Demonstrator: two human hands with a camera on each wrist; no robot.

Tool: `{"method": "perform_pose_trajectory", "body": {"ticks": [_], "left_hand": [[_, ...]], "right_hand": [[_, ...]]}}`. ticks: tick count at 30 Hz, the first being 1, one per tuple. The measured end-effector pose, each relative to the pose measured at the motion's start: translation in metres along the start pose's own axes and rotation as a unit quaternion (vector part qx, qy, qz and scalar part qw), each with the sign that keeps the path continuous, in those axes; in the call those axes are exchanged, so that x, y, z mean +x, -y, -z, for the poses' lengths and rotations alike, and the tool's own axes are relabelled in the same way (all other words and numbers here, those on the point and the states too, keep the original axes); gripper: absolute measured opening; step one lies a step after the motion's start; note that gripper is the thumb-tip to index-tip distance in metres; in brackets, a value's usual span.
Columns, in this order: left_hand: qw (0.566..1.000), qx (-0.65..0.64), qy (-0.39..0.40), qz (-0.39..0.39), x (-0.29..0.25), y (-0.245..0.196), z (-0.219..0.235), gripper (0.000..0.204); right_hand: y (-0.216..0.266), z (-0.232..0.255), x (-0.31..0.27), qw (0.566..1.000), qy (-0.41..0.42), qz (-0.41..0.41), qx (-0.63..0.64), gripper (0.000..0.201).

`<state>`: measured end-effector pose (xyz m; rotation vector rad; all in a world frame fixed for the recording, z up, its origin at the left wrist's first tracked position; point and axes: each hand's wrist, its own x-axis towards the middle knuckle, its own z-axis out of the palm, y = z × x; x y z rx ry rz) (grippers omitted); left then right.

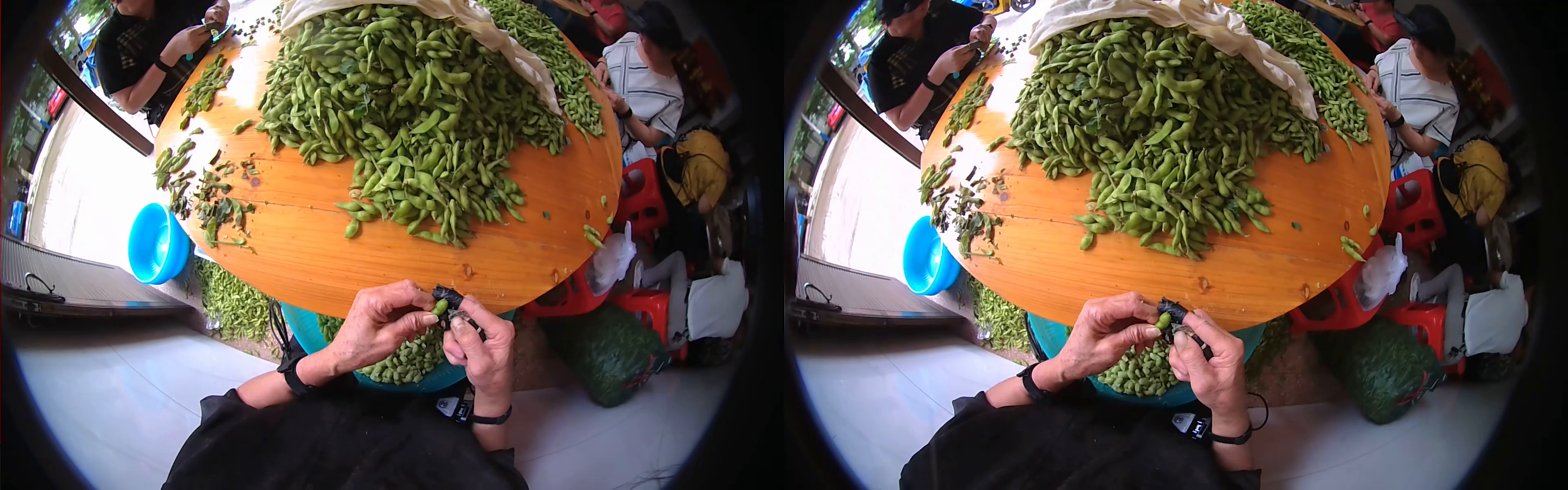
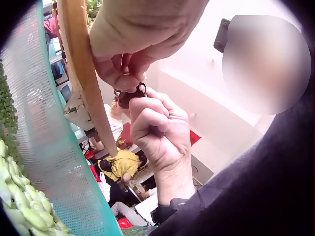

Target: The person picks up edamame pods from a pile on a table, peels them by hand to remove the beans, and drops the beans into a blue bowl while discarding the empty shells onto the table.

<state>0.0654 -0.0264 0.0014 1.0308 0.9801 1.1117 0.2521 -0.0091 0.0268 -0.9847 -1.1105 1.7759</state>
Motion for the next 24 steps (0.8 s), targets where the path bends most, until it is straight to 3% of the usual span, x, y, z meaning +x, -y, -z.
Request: {"method": "perform_pose_trajectory", "body": {"ticks": [5, 7, 14, 17, 18, 19, 20, 22, 24], "left_hand": [[0.990, 0.116, -0.017, -0.079, 0.001, 0.000, -0.003, 0.013], [0.970, 0.181, -0.064, -0.148, 0.002, -0.001, -0.006, 0.015], [0.963, 0.210, -0.061, -0.161, 0.002, -0.002, -0.004, 0.016], [0.985, 0.132, -0.047, -0.102, -0.002, -0.001, -0.003, 0.012], [0.999, 0.011, -0.028, -0.025, -0.003, -0.002, -0.002, 0.010], [0.992, -0.111, -0.009, 0.052, -0.004, -0.002, -0.001, 0.008], [0.992, -0.111, -0.008, 0.052, -0.004, -0.002, 0.000, 0.008], [0.956, -0.269, 0.024, 0.119, -0.004, -0.002, 0.002, 0.008], [0.946, -0.295, 0.029, 0.130, -0.003, -0.004, 0.004, 0.009]], "right_hand": [[0.000, 0.005, 0.001, 1.000, 0.019, -0.011, 0.001, 0.027], [0.002, 0.006, 0.000, 1.000, 0.024, -0.001, -0.008, 0.026], [-0.001, 0.006, 0.001, 0.992, 0.028, 0.068, -0.103, 0.025], [-0.003, 0.005, 0.002, 0.996, 0.030, 0.061, -0.056, 0.026], [-0.006, 0.006, 0.003, 0.996, 0.030, 0.061, -0.056, 0.026], [-0.010, 0.007, 0.004, 0.997, 0.045, 0.039, 0.038, 0.026], [-0.012, 0.008, 0.004, 0.989, 0.060, 0.017, 0.132, 0.026], [-0.012, 0.005, 0.006, 0.987, 0.068, 0.024, 0.146, 0.026], [-0.011, -0.001, 0.007, 0.984, 0.078, 0.030, 0.160, 0.027]]}}
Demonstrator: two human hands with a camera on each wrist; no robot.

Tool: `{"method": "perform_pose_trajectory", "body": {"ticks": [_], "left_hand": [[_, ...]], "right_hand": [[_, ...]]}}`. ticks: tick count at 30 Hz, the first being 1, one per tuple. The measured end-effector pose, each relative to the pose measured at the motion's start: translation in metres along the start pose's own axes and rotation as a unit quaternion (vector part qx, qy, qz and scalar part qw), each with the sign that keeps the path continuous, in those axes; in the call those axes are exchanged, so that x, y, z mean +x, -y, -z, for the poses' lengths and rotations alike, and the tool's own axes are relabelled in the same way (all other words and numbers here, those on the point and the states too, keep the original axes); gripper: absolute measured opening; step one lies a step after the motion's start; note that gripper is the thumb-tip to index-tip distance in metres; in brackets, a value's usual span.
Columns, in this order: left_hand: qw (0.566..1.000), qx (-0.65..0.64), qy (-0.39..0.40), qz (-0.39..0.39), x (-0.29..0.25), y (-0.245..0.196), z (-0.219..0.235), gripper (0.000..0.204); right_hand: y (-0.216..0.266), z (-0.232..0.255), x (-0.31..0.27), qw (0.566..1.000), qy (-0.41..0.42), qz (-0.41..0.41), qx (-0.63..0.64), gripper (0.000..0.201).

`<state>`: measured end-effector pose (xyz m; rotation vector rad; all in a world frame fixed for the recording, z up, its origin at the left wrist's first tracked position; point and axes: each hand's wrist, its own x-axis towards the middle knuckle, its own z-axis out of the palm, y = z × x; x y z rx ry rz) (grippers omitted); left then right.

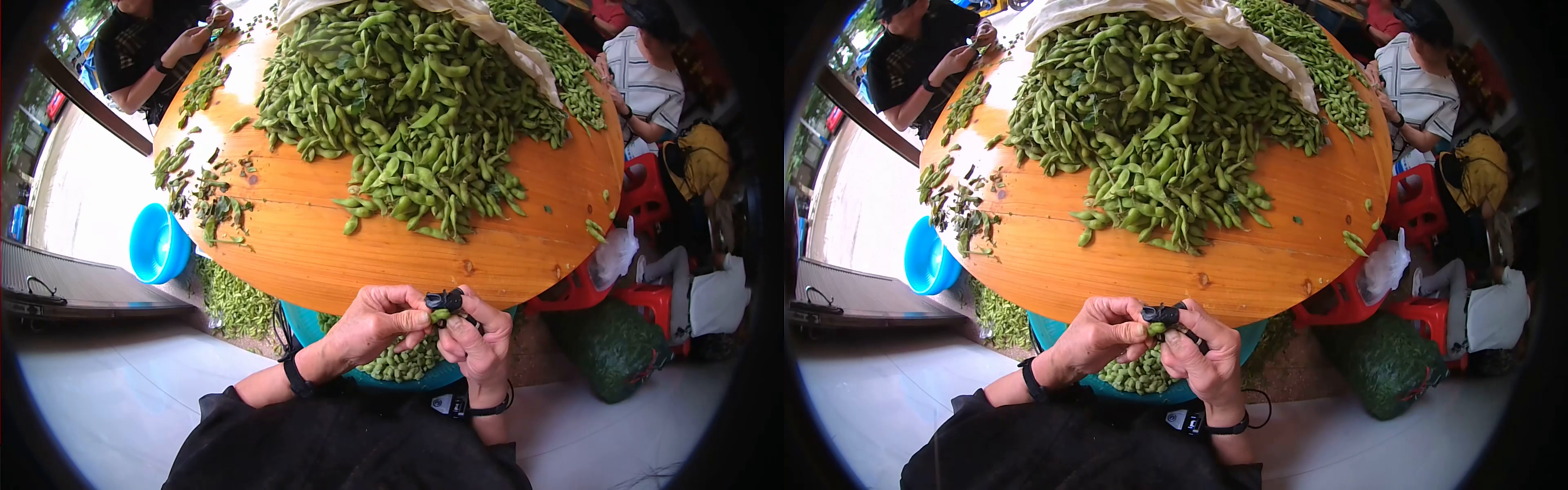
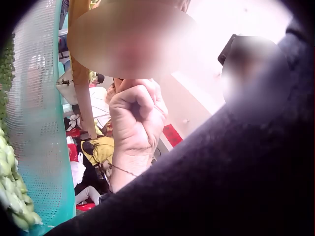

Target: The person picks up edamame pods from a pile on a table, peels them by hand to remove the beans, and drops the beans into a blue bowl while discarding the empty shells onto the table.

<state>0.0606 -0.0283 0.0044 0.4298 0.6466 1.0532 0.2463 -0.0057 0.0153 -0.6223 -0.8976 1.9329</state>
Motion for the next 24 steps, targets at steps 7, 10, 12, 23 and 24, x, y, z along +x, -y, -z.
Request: {"method": "perform_pose_trajectory", "body": {"ticks": [7, 10, 12, 23, 24], "left_hand": [[0.993, -0.108, 0.042, 0.018, 0.003, 0.007, 0.005, 0.011], [0.992, 0.109, -0.035, -0.047, 0.002, 0.010, -0.007, 0.019], [0.950, 0.242, -0.089, -0.177, 0.009, 0.012, -0.014, 0.025], [0.854, 0.494, -0.010, -0.163, 0.005, -0.020, -0.012, 0.022], [0.885, 0.453, 0.008, -0.106, 0.004, -0.024, -0.013, 0.019]], "right_hand": [[0.008, -0.016, 0.004, 0.968, -0.031, 0.078, -0.234, 0.018], [0.007, -0.012, 0.004, 0.912, -0.067, 0.094, -0.394, 0.016], [0.008, -0.013, 0.004, 0.876, -0.080, 0.099, -0.465, 0.017], [0.011, -0.011, -0.001, 0.817, -0.053, 0.131, -0.560, 0.021], [0.012, -0.008, -0.001, 0.821, -0.045, 0.136, -0.552, 0.019]]}}
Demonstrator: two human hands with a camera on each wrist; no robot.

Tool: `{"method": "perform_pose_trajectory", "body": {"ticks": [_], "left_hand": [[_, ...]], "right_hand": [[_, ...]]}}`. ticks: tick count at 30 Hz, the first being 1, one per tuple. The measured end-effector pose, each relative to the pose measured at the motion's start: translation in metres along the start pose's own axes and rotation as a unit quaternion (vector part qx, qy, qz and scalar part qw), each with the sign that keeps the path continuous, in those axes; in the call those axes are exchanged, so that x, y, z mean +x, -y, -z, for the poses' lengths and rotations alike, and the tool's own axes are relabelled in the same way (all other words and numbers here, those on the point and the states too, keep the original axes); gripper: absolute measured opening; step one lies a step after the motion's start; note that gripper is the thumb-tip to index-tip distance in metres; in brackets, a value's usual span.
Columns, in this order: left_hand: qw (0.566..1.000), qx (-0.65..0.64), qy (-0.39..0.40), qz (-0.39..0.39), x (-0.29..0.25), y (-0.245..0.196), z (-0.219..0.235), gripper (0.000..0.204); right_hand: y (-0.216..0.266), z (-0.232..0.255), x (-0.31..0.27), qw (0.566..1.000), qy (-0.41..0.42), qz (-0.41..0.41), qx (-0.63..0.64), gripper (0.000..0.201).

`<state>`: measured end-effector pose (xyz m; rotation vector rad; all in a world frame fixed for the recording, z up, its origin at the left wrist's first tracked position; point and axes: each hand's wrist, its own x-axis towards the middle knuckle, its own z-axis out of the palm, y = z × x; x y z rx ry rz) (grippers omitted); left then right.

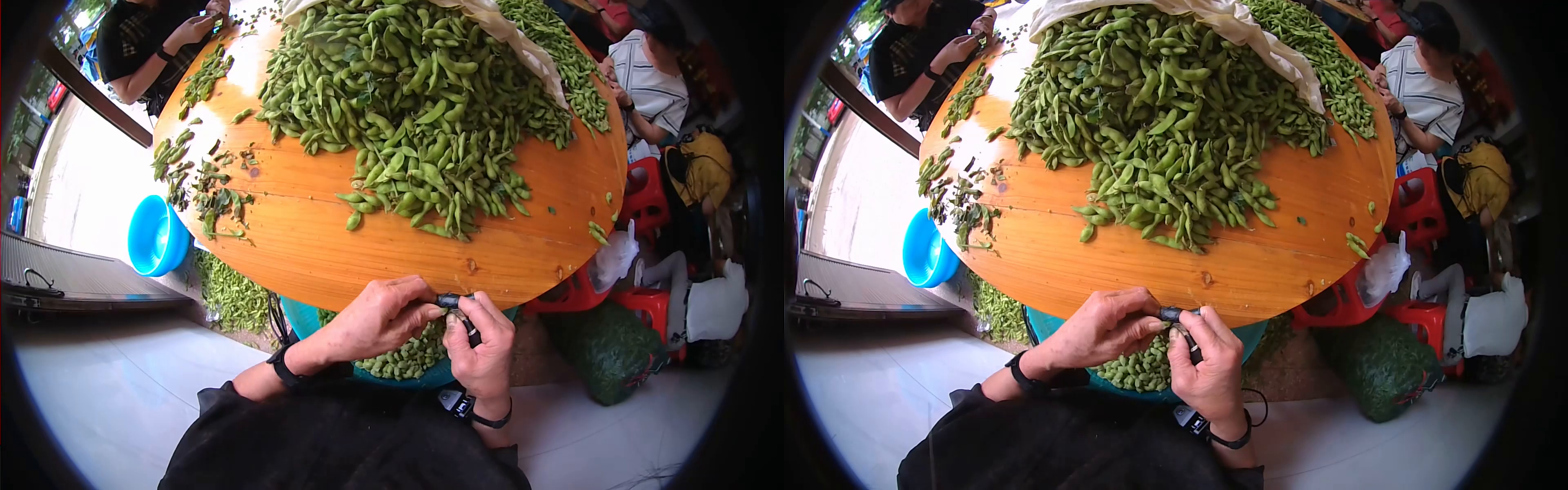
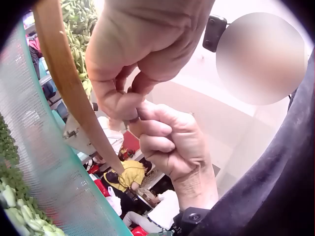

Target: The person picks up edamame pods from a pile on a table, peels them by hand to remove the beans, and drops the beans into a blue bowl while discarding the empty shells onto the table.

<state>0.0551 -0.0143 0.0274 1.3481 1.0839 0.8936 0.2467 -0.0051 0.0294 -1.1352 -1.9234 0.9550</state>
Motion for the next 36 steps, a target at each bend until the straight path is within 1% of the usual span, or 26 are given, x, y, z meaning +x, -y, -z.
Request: {"method": "perform_pose_trajectory", "body": {"ticks": [1, 2, 3, 4, 5, 7, 9, 11, 12, 14, 15, 16, 17, 18, 21, 24, 25, 27, 28, 29, 31, 32, 33, 34, 35, 36], "left_hand": [[1.000, 0.000, 0.000, 0.001, -0.001, 0.004, 0.001, 0.019], [0.994, -0.094, 0.036, 0.048, -0.001, 0.012, 0.003, 0.018], [0.975, -0.186, 0.071, 0.094, -0.002, 0.018, 0.003, 0.018], [0.960, -0.251, 0.080, 0.093, -0.001, 0.019, 0.002, 0.015], [0.960, -0.250, 0.080, 0.093, -0.001, 0.022, -0.001, 0.015], [0.926, -0.366, 0.044, 0.083, -0.001, 0.027, -0.007, 0.014], [0.921, -0.379, 0.034, 0.086, -0.001, 0.025, -0.008, 0.015], [0.916, -0.391, 0.024, 0.088, -0.002, 0.024, -0.008, 0.016], [0.911, -0.403, 0.022, 0.090, -0.002, 0.024, -0.008, 0.016], [0.905, -0.415, 0.020, 0.091, -0.002, 0.025, -0.009, 0.017], [0.886, -0.456, 0.022, 0.081, -0.003, 0.025, -0.011, 0.019], [0.865, -0.496, 0.023, 0.072, -0.003, 0.025, -0.012, 0.021], [0.865, -0.496, 0.023, 0.071, -0.004, 0.024, -0.014, 0.021], [0.871, -0.486, 0.024, 0.071, -0.005, 0.023, -0.015, 0.022], [0.874, -0.479, 0.036, 0.071, -0.007, 0.023, -0.014, 0.023], [0.925, -0.363, 0.082, 0.083, -0.008, 0.027, -0.018, 0.014], [0.925, -0.362, 0.082, 0.083, -0.008, 0.028, -0.017, 0.014], [0.934, -0.322, 0.118, 0.104, -0.009, 0.027, -0.015, 0.020], [0.950, -0.272, 0.130, 0.084, -0.008, 0.023, -0.015, 0.021], [0.986, -0.061, 0.153, 0.028, -0.010, 0.017, -0.009, 0.019], [0.974, 0.079, 0.211, -0.020, -0.012, 0.008, -0.006, 0.010], [0.974, 0.082, 0.209, -0.021, -0.010, 0.007, -0.005, 0.010], [0.984, 0.078, 0.146, -0.060, -0.009, 0.006, -0.005, 0.015], [0.989, 0.074, 0.083, -0.099, -0.008, 0.005, -0.005, 0.021], [0.989, 0.075, 0.082, -0.100, -0.004, 0.004, -0.004, 0.021], [0.971, 0.192, -0.020, -0.139, 0.004, 0.003, -0.001, 0.028]], "right_hand": [[-0.001, 0.002, 0.000, 1.000, 0.000, -0.001, 0.000, 0.019], [-0.003, 0.004, -0.001, 0.985, 0.016, -0.095, 0.142, 0.017], [-0.004, 0.005, -0.001, 0.942, 0.032, -0.186, 0.279, 0.015], [-0.006, 0.004, -0.002, 0.915, 0.022, -0.205, 0.346, 0.013], [-0.007, 0.002, -0.002, 0.915, 0.023, -0.206, 0.347, 0.013], [-0.005, -0.004, -0.002, 0.931, -0.016, -0.194, 0.308, 0.013], [-0.004, -0.009, -0.002, 0.941, -0.028, -0.177, 0.287, 0.012], [-0.005, -0.011, -0.003, 0.970, -0.052, -0.131, 0.198, 0.013], [-0.007, -0.013, -0.003, 0.970, -0.052, -0.130, 0.199, 0.013], [-0.009, -0.018, -0.004, 0.994, -0.087, -0.033, 0.054, 0.014], [-0.008, -0.019, -0.004, 0.994, -0.087, -0.033, 0.054, 0.014], [-0.006, -0.020, -0.004, 0.993, -0.118, 0.028, -0.007, 0.015], [-0.005, -0.022, -0.004, 0.983, -0.147, 0.088, -0.067, 0.017], [-0.004, -0.024, -0.004, 0.979, -0.150, 0.110, -0.083, 0.019], [-0.006, -0.027, -0.008, 0.974, -0.165, 0.132, -0.079, 0.021], [-0.010, -0.019, -0.011, 0.986, -0.151, 0.065, -0.032, 0.018], [-0.010, -0.017, -0.014, 0.990, -0.136, 0.036, -0.020, 0.017], [-0.014, -0.016, -0.018, 0.989, -0.146, 0.034, -0.007, 0.018], [-0.018, -0.015, -0.020, 0.987, -0.157, 0.031, 0.006, 0.019], [-0.028, -0.009, -0.021, 0.983, -0.167, 0.069, -0.023, 0.021], [-0.025, 0.011, -0.024, 0.970, -0.218, 0.027, 0.106, 0.021], [-0.029, 0.032, -0.031, 0.975, -0.214, 0.012, 0.063, 0.023], [-0.034, 0.058, -0.040, 0.977, -0.210, -0.003, 0.020, 0.025], [-0.024, 0.084, -0.043, 0.980, -0.174, -0.074, -0.059, 0.021], [-0.018, 0.107, -0.047, 0.970, -0.136, -0.144, -0.140, 0.018], [-0.030, 0.124, -0.056, 0.957, -0.122, -0.153, -0.216, 0.019]]}}
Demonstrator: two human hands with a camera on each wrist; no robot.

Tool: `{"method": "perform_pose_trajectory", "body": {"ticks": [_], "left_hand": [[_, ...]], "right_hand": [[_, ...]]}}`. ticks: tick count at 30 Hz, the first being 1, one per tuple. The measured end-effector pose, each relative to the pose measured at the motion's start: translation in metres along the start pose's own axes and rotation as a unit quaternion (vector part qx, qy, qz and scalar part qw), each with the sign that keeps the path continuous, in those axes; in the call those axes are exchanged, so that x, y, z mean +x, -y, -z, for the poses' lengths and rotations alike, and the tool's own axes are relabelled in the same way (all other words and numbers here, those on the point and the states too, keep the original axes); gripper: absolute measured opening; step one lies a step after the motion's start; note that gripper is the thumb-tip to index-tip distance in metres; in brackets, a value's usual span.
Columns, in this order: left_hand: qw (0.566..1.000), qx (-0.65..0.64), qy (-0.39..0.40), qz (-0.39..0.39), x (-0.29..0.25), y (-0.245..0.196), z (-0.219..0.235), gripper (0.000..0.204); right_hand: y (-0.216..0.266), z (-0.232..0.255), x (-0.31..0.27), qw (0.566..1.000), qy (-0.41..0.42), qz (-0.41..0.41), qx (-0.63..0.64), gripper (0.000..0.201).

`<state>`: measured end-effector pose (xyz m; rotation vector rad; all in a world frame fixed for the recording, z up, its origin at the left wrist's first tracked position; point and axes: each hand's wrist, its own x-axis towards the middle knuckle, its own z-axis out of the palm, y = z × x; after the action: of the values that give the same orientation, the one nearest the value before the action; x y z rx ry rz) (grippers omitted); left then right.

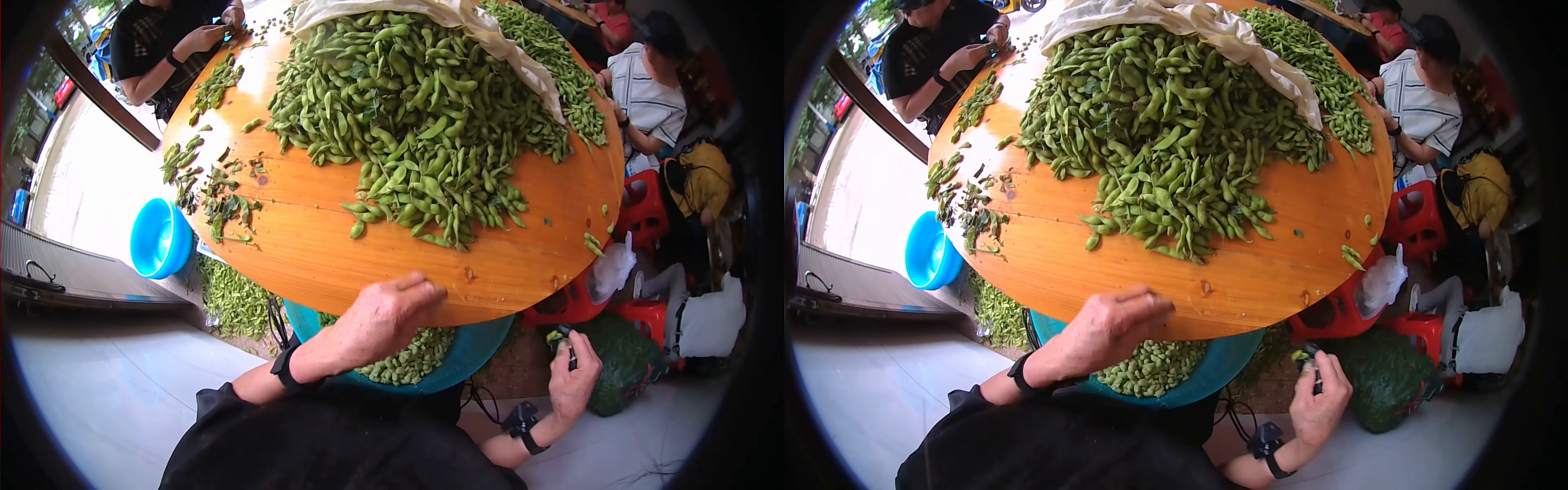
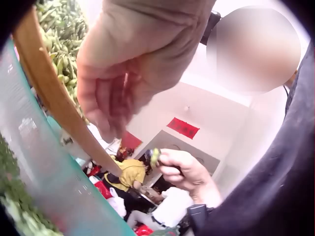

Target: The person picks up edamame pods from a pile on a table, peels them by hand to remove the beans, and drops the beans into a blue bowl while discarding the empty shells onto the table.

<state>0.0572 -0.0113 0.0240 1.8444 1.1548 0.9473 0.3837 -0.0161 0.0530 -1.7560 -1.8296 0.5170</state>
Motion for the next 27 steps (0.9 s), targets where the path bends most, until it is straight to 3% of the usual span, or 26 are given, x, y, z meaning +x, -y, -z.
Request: {"method": "perform_pose_trajectory", "body": {"ticks": [1, 2, 4, 5, 7, 9, 11, 12, 13, 15, 16, 17, 18, 19, 21, 23, 27], "left_hand": [[0.987, 0.130, -0.091, -0.024, 0.009, 0.003, 0.002, 0.035], [0.987, 0.131, -0.093, -0.025, 0.017, 0.010, 0.002, 0.035], [0.958, 0.238, -0.161, -0.007, 0.032, 0.028, 0.000, 0.039], [0.957, 0.241, -0.162, -0.007, 0.036, 0.029, 0.000, 0.039], [0.939, 0.322, -0.108, 0.051, 0.043, 0.030, -0.003, 0.036], [0.932, 0.343, -0.113, 0.040, 0.045, 0.033, -0.006, 0.033], [0.936, 0.331, -0.119, 0.034, 0.041, 0.032, -0.006, 0.034], [0.937, 0.309, -0.162, 0.009, 0.038, 0.026, -0.006, 0.026], [0.938, 0.307, -0.159, 0.006, 0.034, 0.021, -0.003, 0.026], [0.992, 0.015, -0.115, 0.053, 0.024, 0.008, 0.005, 0.015], [0.984, -0.069, -0.103, 0.128, 0.020, 0.000, 0.006, 0.006], [0.984, -0.069, -0.101, 0.128, 0.016, 0.000, 0.004, 0.006], [0.970, -0.155, -0.082, 0.169, 0.011, 0.001, 0.000, 0.008], [0.946, -0.239, -0.063, 0.208, 0.005, 0.002, -0.003, 0.011], [0.959, -0.205, -0.095, 0.169, 0.000, 0.004, -0.013, 0.013], [0.980, -0.123, -0.121, 0.097, -0.002, 0.007, -0.017, 0.011], [0.990, -0.035, -0.132, 0.026, -0.005, 0.009, -0.016, 0.010]], "right_hand": [[-0.011, 0.007, -0.001, 0.997, 0.001, 0.003, -0.080, 0.020], [-0.022, 0.009, -0.003, 0.994, -0.024, -0.056, -0.093, 0.022], [-0.026, 0.004, -0.004, 0.995, -0.039, -0.065, -0.064, 0.023], [-0.026, 0.001, -0.004, 0.995, -0.054, -0.079, -0.035, 0.024], [-0.015, -0.016, 0.000, 0.999, -0.039, -0.031, -0.005, 0.022], [0.011, -0.033, 0.007, 0.999, -0.020, -0.003, 0.027, 0.019], [0.036, -0.050, 0.012, 0.997, 0.010, 0.021, 0.075, 0.016], [0.039, -0.063, 0.013, 0.992, 0.006, 0.044, 0.115, 0.016], [0.051, -0.072, 0.013, 0.982, 0.023, 0.025, 0.188, 0.016], [0.061, -0.090, 0.012, 0.940, 0.082, -0.026, 0.331, 0.018], [0.068, -0.094, 0.012, 0.903, 0.119, -0.059, 0.408, 0.019], [0.075, -0.098, 0.012, 0.857, 0.156, -0.091, 0.482, 0.020], [0.079, -0.102, 0.013, 0.827, 0.181, -0.098, 0.523, 0.021], [0.080, -0.104, 0.014, 0.827, 0.182, -0.098, 0.523, 0.021], [0.083, -0.107, 0.015, 0.744, 0.227, -0.129, 0.615, 0.020], [0.085, -0.109, 0.015, 0.739, 0.216, -0.143, 0.622, 0.021], [0.086, -0.108, 0.014, 0.777, 0.219, -0.108, 0.580, 0.023]]}}
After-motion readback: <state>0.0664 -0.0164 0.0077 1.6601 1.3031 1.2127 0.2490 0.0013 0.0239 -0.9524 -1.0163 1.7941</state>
